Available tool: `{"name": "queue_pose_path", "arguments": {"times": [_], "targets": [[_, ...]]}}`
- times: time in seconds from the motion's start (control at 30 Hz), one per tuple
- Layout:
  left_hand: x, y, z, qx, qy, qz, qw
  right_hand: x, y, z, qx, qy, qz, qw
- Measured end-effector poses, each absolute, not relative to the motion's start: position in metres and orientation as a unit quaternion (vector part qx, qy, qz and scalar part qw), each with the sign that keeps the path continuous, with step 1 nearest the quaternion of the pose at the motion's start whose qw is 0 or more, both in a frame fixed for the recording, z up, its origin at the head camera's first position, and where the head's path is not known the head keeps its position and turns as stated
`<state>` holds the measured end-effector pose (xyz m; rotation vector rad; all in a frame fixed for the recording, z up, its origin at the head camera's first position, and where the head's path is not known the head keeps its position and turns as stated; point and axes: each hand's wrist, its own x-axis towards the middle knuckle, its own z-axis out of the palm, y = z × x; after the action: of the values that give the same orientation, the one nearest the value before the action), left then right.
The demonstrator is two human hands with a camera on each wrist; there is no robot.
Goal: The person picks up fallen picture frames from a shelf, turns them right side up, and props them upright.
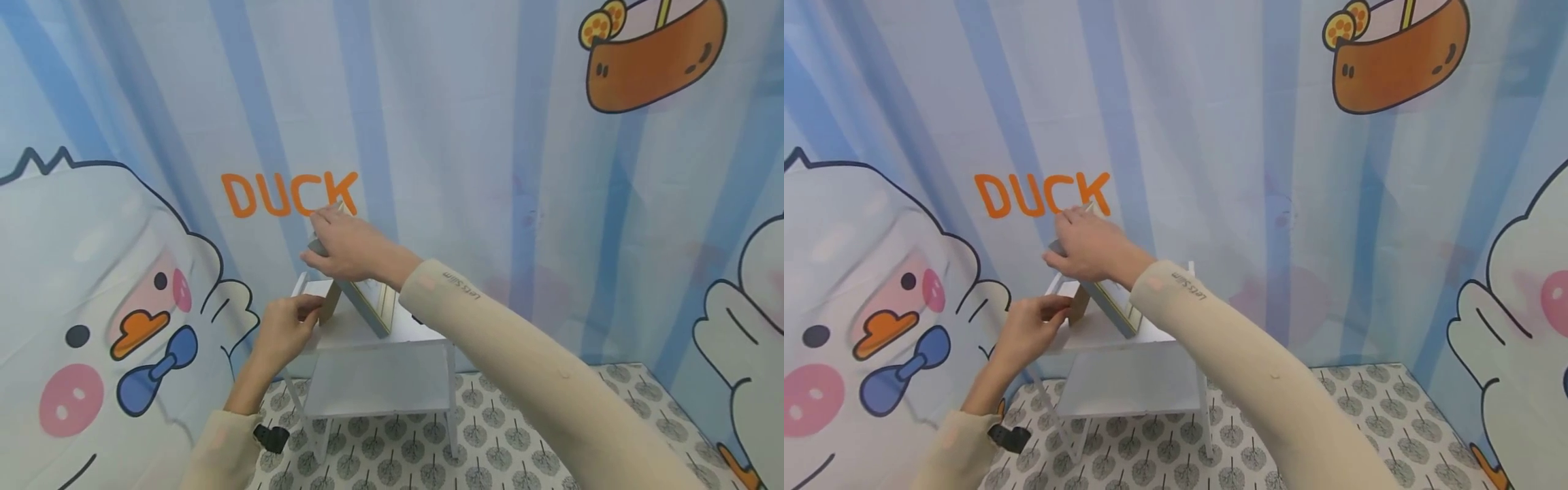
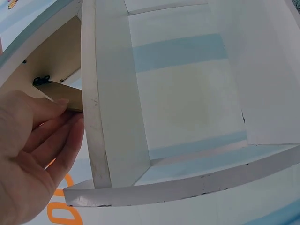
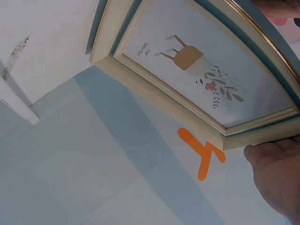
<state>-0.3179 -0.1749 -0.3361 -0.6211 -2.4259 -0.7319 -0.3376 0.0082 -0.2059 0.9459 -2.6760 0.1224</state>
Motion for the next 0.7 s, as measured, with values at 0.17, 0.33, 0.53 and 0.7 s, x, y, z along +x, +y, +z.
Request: {"name": "queue_pose_path", "arguments": {"times": [0.17,0.33,0.53,0.7], "targets": [[-0.317,-0.175,-0.335,-0.224,-0.896,-0.276,0.267,-0.337,0.008,-0.204,0.332,-0.931,0.048,0.146],[-0.316,-0.176,-0.336,-0.218,-0.895,-0.285,0.266,-0.335,0.007,-0.202,0.333,-0.932,0.043,0.137],[-0.317,-0.175,-0.340,-0.205,-0.896,-0.285,0.273,-0.331,0.014,-0.202,0.330,-0.931,0.090,0.129],[-0.314,-0.175,-0.345,-0.199,-0.894,-0.298,0.270,-0.329,0.029,-0.213,0.328,-0.914,0.206,0.125]]}}
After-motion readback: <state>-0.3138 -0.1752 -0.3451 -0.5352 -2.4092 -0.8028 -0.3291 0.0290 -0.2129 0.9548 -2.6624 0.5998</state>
